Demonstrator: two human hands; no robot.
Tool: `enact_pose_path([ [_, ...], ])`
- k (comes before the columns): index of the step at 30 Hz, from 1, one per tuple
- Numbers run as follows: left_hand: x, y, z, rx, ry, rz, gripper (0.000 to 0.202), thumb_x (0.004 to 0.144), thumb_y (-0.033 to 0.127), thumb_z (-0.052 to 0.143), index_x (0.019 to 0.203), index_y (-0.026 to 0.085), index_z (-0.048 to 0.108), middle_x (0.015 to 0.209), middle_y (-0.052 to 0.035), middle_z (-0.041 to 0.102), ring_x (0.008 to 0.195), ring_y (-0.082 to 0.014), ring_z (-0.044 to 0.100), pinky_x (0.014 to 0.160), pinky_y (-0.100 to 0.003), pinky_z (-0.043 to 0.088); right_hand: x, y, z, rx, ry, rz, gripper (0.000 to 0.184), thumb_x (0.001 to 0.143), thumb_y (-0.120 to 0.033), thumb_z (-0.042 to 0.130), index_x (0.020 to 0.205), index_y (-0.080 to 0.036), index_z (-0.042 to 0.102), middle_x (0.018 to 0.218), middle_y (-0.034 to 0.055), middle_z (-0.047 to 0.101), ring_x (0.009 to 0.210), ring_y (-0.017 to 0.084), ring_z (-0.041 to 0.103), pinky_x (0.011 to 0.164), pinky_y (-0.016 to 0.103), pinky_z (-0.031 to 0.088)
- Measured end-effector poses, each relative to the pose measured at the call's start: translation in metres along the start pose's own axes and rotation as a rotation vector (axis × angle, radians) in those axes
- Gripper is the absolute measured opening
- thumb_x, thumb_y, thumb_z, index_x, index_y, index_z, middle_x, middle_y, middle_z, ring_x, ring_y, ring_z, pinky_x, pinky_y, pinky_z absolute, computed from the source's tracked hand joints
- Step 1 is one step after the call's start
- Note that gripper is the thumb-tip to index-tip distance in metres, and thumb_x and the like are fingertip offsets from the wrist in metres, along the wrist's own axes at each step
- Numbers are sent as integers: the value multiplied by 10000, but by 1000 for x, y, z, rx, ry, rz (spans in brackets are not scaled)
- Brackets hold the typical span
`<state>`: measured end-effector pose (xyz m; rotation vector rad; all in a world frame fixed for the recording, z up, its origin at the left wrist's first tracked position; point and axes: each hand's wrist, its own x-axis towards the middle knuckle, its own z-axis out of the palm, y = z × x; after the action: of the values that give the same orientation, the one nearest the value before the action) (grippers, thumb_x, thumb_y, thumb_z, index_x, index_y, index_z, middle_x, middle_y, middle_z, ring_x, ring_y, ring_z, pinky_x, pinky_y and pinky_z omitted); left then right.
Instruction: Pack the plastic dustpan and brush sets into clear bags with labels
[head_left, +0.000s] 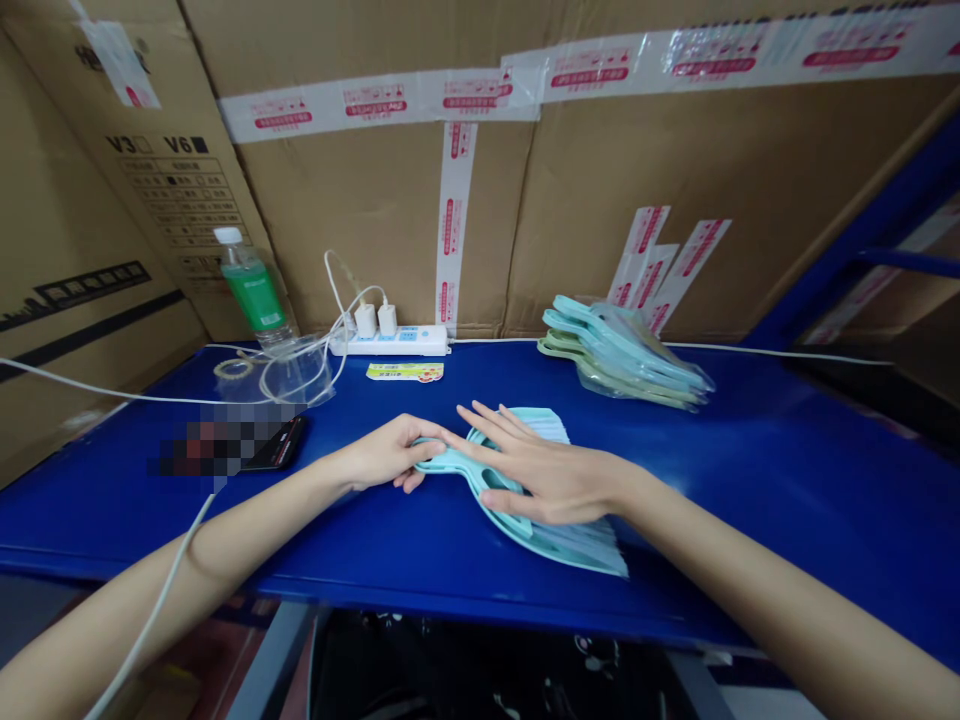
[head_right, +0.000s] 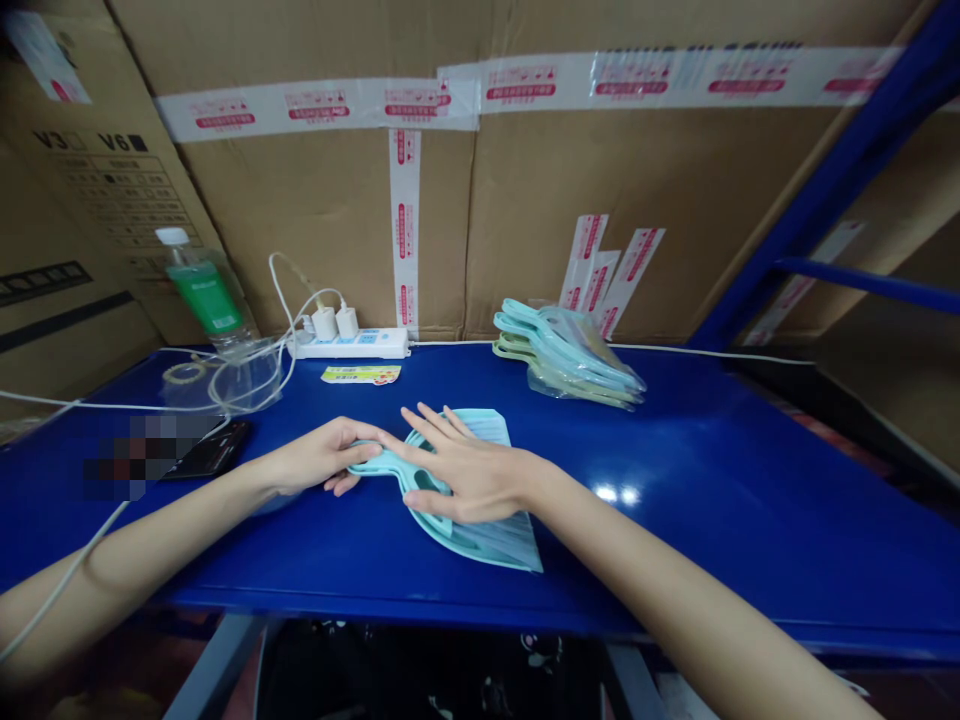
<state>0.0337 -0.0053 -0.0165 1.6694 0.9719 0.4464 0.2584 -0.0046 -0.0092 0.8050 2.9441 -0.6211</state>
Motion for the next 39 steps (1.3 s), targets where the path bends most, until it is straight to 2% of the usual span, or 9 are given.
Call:
enact_pose_path([
  [4,-1,1,1,25,2,-3,299,883,350,517,1031,112,622,373,91,461,309,-41,345,359,-148,246,1,0,2,-28,14,-7,710,941,-541,339,1492,-233,14,1542,118,-85,1365,335,-159,1088,620,-1],
  [12,-2,3,-5,145,-29,5,276,894,349,456,1040,136,554,474,83,469,370,-73,442,384,-167,285,5,3,6,-48,51,-36,726,929,-571,337,1494,-217,47,1543,120,-71,1375,311,-149,1099,596,-8],
  [17,-6,8,-11,386,6,88,196,895,288,421,919,165,572,764,22,548,577,-83,489,551,-209,399,7,4,7,-56,88,-55,728,906,-594,389,1488,-229,147,1547,113,-46,1382,324,-128,1098,596,-9],
  [22,-12,13,-15,636,45,91,194,890,204,376,924,179,565,719,29,542,613,-110,468,629,-239,390,6,4,6,-36,87,-53,758,880,-627,412,1486,-266,133,1550,99,-70,1385,341,-111,1091,612,-1],
  [25,-15,15,-15,759,81,88,196,881,181,368,929,188,558,809,0,597,712,-143,520,698,-268,397,6,4,5,-37,75,-38,777,869,-634,427,1487,-274,125,1549,106,-75,1383,359,-102,1085,625,10],
  [28,-18,15,-17,870,110,56,221,883,170,339,943,197,551,920,-28,612,827,-177,557,754,-298,410,6,5,5,-55,72,-30,797,852,-645,447,1487,-267,150,1549,112,-69,1378,376,-104,1076,639,6],
  [34,-22,23,-17,1110,207,-27,235,891,166,340,890,189,574,907,-43,606,824,-193,596,714,-297,439,8,7,7,-77,85,-24,821,837,-661,455,1488,-255,165,1554,115,-56,1383,383,-84,1075,643,9],
  [39,-19,29,-17,1340,376,-217,251,897,136,351,883,162,600,916,-86,637,831,-239,634,675,-316,456,9,7,7,-78,75,-11,850,824,-685,447,1490,-242,160,1557,118,-40,1382,387,-91,1076,642,3],
])
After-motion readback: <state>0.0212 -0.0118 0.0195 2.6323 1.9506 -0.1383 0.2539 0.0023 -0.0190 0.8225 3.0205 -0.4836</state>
